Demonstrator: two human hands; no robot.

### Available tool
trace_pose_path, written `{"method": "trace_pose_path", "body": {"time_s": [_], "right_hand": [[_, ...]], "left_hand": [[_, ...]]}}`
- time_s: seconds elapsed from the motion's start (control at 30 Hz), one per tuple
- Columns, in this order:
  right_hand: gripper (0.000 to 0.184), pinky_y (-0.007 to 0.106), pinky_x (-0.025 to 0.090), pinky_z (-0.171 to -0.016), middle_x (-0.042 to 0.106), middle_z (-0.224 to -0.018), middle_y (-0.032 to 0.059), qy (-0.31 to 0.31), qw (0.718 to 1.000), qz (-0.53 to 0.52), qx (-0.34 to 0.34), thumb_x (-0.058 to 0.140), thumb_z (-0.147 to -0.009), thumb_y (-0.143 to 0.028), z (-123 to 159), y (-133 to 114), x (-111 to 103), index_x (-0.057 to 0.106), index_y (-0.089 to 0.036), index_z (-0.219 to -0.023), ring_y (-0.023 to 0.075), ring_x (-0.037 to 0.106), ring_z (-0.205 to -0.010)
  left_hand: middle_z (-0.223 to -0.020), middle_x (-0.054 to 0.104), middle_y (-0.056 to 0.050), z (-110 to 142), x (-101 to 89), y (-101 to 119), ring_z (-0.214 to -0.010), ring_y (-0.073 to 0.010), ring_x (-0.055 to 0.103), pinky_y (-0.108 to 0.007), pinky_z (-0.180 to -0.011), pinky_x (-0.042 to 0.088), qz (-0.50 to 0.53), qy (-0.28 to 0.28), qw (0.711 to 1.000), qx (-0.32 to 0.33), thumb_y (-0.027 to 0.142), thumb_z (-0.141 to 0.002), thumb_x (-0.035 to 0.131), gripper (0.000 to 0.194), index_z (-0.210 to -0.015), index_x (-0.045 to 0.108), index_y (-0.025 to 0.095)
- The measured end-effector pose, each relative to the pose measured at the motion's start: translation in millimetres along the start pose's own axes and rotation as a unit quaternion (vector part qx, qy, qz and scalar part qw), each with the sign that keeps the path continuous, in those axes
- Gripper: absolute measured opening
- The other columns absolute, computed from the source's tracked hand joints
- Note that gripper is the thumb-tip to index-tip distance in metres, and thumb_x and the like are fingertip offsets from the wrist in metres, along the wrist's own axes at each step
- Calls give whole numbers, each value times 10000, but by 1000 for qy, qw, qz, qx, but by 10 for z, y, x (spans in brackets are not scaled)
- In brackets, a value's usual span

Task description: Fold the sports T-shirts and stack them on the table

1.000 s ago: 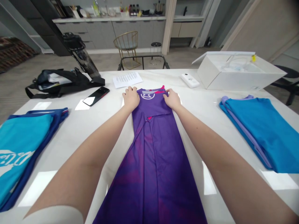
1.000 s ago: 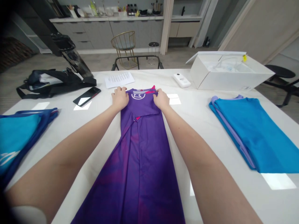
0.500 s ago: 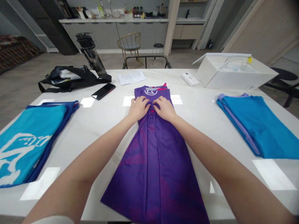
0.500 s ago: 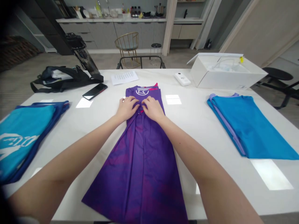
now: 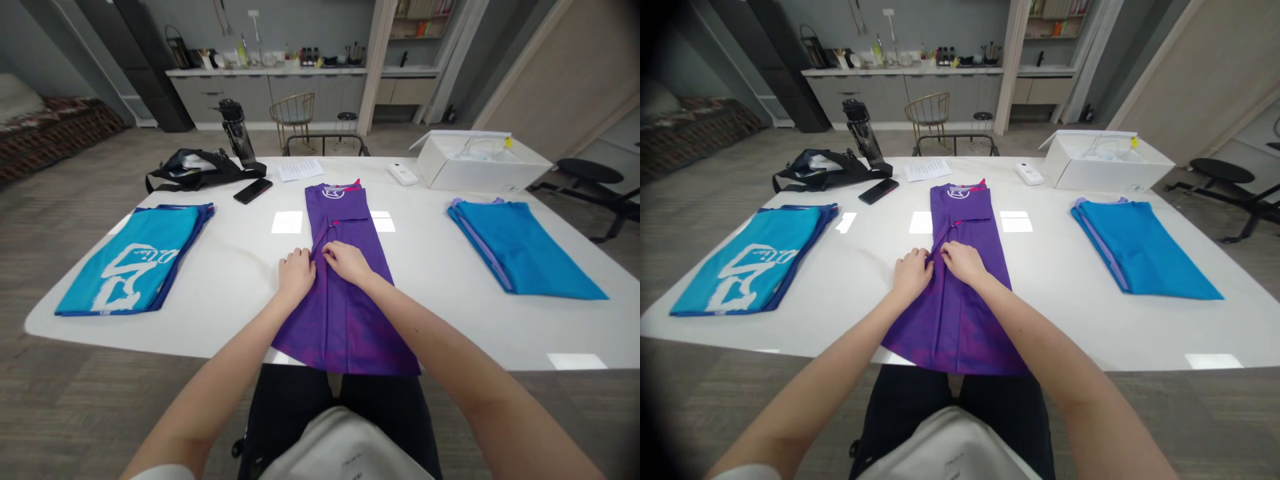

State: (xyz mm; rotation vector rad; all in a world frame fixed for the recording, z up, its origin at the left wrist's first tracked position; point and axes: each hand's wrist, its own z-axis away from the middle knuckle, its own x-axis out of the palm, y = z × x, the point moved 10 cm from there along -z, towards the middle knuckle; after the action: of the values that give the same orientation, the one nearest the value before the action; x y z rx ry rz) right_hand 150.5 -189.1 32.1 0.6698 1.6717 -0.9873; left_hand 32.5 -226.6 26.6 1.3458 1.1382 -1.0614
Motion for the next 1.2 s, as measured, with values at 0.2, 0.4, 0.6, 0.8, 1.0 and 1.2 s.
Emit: {"method": "trace_pose_path", "body": {"time_s": [0.2, 0.4, 0.6, 0.8, 1.0, 1.2], "right_hand": [[417, 326, 461, -810, 680, -1220, 105, -24, 998, 50, -30, 439, -1011, -179, 60, -475, 161, 596, -263, -1387, 240, 673, -988], [352, 346, 439, -864, 641, -1224, 134, -47, 991, 83, -98, 425, -1042, -218, 79, -859, 248, 695, -227, -1268, 254, 635, -1049], [286, 336, 408, -869, 651, -1157, 117, -1, 992, 83, -99, 444, -1051, -232, 254, -838, 101, 706, -194, -1160, 240, 617, -1043], [251, 331, 402, -842, 645, -1125, 99, 33, 994, 53, -88, 535, -995, -184, 587, -755, -37, 679, -187, -1201, 235, 605, -1022], [276, 349, 380, -833, 656, -1019, 84, 58, 988, 55, -134, 525, -973, -109, 1132, -1014, -58, 731, -184, -1141, 218, 588, -935], [384, 344, 409, -811, 659, -1005, 95, 132, 989, 30, -62, 471, -975, -82, 1542, -701, -318, 734, -189, -1233, 216, 568, -874]], "left_hand": [[-1152, 690, -145, 446, -72, -248, -1105, -329, 647, -471, -920, 443, -12, 6, 999, -48, 324, -1001, 411, 289, -1145, 641, 222], [-1101, 705, -146, 832, -117, -382, -1097, -344, 644, -505, -923, 419, -4, 3, 998, -57, 337, -1003, 395, 297, -1081, 668, 251], [-987, 724, -128, 1226, -237, -359, -1026, -329, 653, -493, -890, 400, 16, 46, 998, -26, 304, -986, 466, 227, -998, 682, 234], [-933, 743, -58, 1731, -574, -58, -890, -236, 664, -426, -906, 399, 92, 191, 975, 60, 223, -986, 553, 133, -1013, 682, 208], [-1014, 735, -67, 1997, -555, 239, -935, -234, 655, -414, -907, 420, 132, 231, 955, 132, 138, -936, 608, 249, -1169, 667, 203], [-1054, 723, -95, 1998, -310, 189, -978, -281, 644, -451, -893, 434, 138, 194, 969, 70, 74, -847, 628, 301, -1120, 651, 199]]}}
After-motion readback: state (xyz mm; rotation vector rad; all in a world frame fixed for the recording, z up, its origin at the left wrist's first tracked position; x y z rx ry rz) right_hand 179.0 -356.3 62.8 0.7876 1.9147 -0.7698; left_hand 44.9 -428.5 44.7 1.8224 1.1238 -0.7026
